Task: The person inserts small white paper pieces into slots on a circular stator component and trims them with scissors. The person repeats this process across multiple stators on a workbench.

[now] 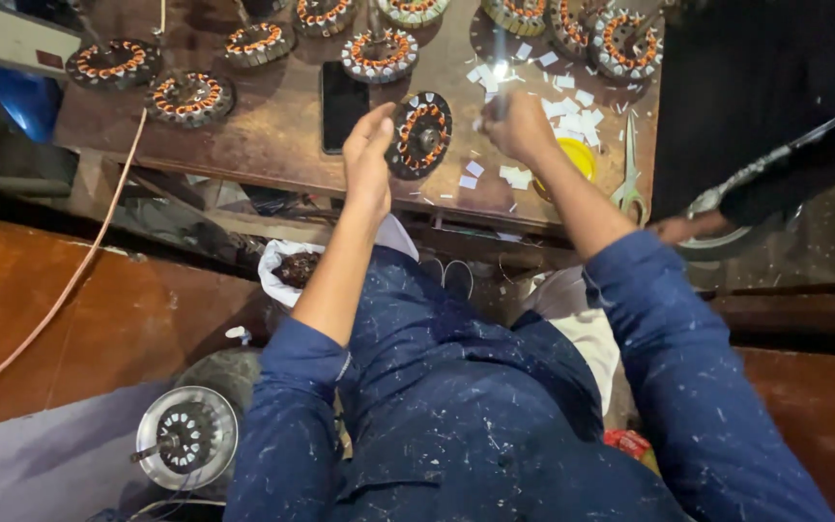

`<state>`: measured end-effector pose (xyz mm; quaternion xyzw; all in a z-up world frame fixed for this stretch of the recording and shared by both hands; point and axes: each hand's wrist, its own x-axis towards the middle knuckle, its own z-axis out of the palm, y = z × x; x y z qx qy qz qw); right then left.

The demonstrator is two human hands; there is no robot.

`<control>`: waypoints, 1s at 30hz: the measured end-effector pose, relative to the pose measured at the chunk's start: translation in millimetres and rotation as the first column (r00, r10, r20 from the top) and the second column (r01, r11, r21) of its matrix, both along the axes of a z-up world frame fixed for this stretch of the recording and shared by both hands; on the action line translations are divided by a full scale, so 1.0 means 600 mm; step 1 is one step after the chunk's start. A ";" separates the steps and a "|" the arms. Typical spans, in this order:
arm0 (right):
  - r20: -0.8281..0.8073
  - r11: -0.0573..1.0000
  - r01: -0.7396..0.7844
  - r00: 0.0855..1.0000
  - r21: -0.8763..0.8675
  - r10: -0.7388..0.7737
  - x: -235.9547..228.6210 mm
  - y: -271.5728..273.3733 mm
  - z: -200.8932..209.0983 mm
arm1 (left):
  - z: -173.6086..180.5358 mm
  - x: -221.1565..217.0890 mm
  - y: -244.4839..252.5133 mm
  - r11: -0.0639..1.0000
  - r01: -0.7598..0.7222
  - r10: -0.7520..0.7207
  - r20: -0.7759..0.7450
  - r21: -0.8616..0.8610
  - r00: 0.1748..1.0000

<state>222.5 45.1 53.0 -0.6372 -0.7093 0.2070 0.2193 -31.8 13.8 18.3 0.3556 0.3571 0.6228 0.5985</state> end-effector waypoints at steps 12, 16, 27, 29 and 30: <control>-0.324 0.848 -0.077 0.903 0.524 0.282 -0.144 -0.090 0.078 | -0.026 -0.002 0.009 0.990 0.069 -0.065 -0.034 0.125 0.997; -0.302 0.780 -0.095 0.887 0.618 0.348 -0.162 -0.080 0.073 | -0.033 0.005 0.010 0.978 0.060 -0.043 -0.090 0.200 0.995; -0.304 0.876 -0.102 0.914 0.471 0.270 -0.189 -0.069 0.075 | -0.028 0.010 0.002 0.996 0.074 -0.078 0.096 0.047 0.992; -0.265 0.908 -0.053 0.948 0.415 0.177 -0.194 -0.070 0.082 | -0.028 0.010 0.008 0.995 0.064 -0.069 0.057 0.078 0.996; -0.221 0.882 -0.106 0.948 0.459 0.228 -0.194 -0.074 0.085 | -0.029 0.011 0.008 0.997 0.059 -0.063 0.065 0.055 0.996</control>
